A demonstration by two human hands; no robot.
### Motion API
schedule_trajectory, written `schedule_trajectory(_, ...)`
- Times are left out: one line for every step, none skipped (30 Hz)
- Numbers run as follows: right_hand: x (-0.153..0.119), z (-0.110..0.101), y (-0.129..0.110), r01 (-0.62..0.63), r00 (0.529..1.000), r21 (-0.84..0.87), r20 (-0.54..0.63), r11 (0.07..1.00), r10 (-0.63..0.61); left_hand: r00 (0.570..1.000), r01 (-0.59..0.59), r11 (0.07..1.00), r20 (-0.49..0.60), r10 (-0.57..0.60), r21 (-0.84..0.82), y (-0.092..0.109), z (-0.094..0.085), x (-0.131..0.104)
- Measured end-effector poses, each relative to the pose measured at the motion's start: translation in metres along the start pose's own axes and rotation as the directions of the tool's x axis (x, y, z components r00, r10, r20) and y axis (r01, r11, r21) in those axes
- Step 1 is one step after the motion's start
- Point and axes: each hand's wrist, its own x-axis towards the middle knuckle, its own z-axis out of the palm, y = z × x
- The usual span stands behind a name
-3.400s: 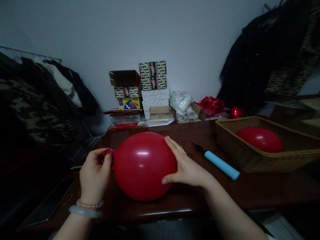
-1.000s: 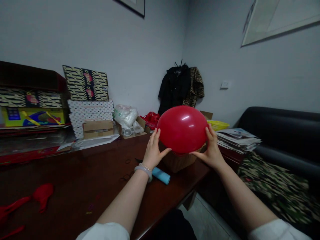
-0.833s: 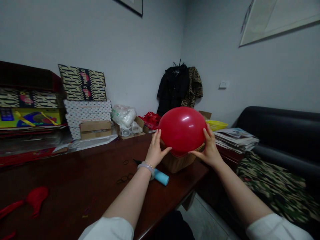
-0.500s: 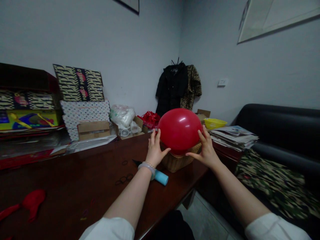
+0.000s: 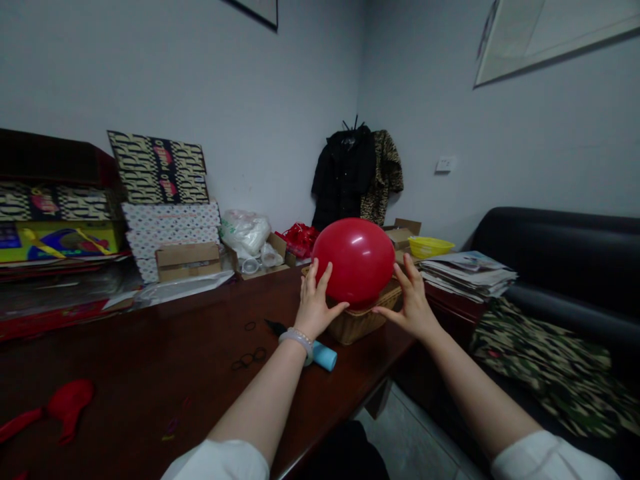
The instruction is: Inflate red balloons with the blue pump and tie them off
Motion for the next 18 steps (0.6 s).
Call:
schedule_trajectory(0.0, 0.001, 0.0, -0.002, 1.0, 0.0, 0.003, 1.0, 0.002, 1.0, -0.003, 1.0, 0.005, 0.003, 0.005, 0.001, 0.0, 0.0)
schedule_trajectory(0.0, 0.001, 0.0, -0.004, 1.0, 0.0, 0.005, 1.0, 0.004, 1.0, -0.005, 1.0, 0.009, 0.005, 0.011, 0.001, 0.001, 0.001)
schedule_trajectory(-0.001, 0.002, 0.0, -0.006, 1.0, 0.0, 0.006, 1.0, 0.006, 1.0, -0.008, 1.0, 0.013, 0.008, 0.017, 0.002, 0.001, 0.001)
schedule_trajectory(-0.001, 0.003, 0.001, -0.008, 1.0, 0.0, 0.006, 1.0, 0.008, 1.0, -0.01, 1.0, 0.018, 0.01, 0.024, 0.002, 0.001, 0.001)
schedule_trajectory(-0.001, 0.003, 0.001, -0.013, 1.0, -0.001, 0.007, 1.0, 0.013, 1.0, -0.013, 0.999, 0.024, 0.012, 0.031, 0.002, 0.002, 0.002)
schedule_trajectory(-0.001, 0.004, 0.002, -0.019, 1.0, -0.001, 0.01, 1.0, 0.019, 0.999, -0.016, 0.999, 0.03, 0.015, 0.038, 0.002, 0.002, 0.001)
schedule_trajectory(-0.002, 0.004, 0.002, -0.025, 1.0, -0.002, 0.015, 1.0, 0.025, 0.999, -0.019, 0.999, 0.038, 0.018, 0.045, 0.001, 0.003, 0.001)
schedule_trajectory(-0.002, 0.005, 0.002, -0.03, 0.999, -0.005, 0.022, 1.0, 0.03, 0.999, -0.023, 0.998, 0.048, 0.02, 0.051, 0.001, 0.004, 0.0)
schedule_trajectory(-0.003, 0.005, 0.002, -0.033, 0.999, -0.007, 0.03, 0.999, 0.034, 0.998, -0.026, 0.998, 0.06, 0.023, 0.056, 0.0, 0.006, 0.0)
schedule_trajectory(-0.004, 0.006, 0.002, -0.035, 0.999, -0.011, 0.039, 0.999, 0.036, 0.997, -0.031, 0.998, 0.074, 0.027, 0.058, 0.0, 0.007, -0.001)
schedule_trajectory(-0.005, 0.007, 0.002, -0.038, 0.998, -0.014, 0.05, 0.999, 0.039, 0.996, -0.037, 0.998, 0.087, 0.031, 0.058, -0.001, 0.008, -0.002)
schedule_trajectory(-0.007, 0.007, 0.002, -0.041, 0.997, -0.016, 0.059, 0.999, 0.042, 0.995, -0.04, 0.998, 0.097, 0.035, 0.056, -0.001, 0.009, -0.003)
schedule_trajectory(-0.008, 0.008, 0.001, -0.045, 0.997, -0.018, 0.066, 0.999, 0.046, 0.994, -0.042, 0.998, 0.101, 0.036, 0.053, -0.001, 0.009, -0.003)
schedule_trajectory(-0.009, 0.009, 0.001, -0.048, 0.996, -0.018, 0.069, 0.999, 0.049, 0.995, -0.04, 0.998, 0.098, 0.035, 0.05, 0.0, 0.009, -0.003)
schedule_trajectory(-0.01, 0.009, 0.001, -0.05, 0.996, -0.017, 0.067, 0.999, 0.051, 0.996, -0.037, 0.998, 0.088, 0.032, 0.048, 0.0, 0.009, -0.003)
schedule_trajectory(-0.01, 0.01, 0.001, -0.053, 0.997, -0.016, 0.062, 0.998, 0.054, 0.997, -0.033, 0.998, 0.074, 0.029, 0.048, 0.0, 0.008, -0.003)
schedule_trajectory(-0.011, 0.01, 0.001, -0.054, 0.997, -0.014, 0.057, 0.998, 0.054, 0.998, -0.029, 0.998, 0.06, 0.026, 0.05, 0.001, 0.007, -0.003)
schedule_trajectory(-0.011, 0.011, 0.0, -0.053, 0.997, -0.013, 0.053, 0.998, 0.054, 0.998, -0.029, 0.998, 0.05, 0.026, 0.055, 0.001, 0.006, -0.002)
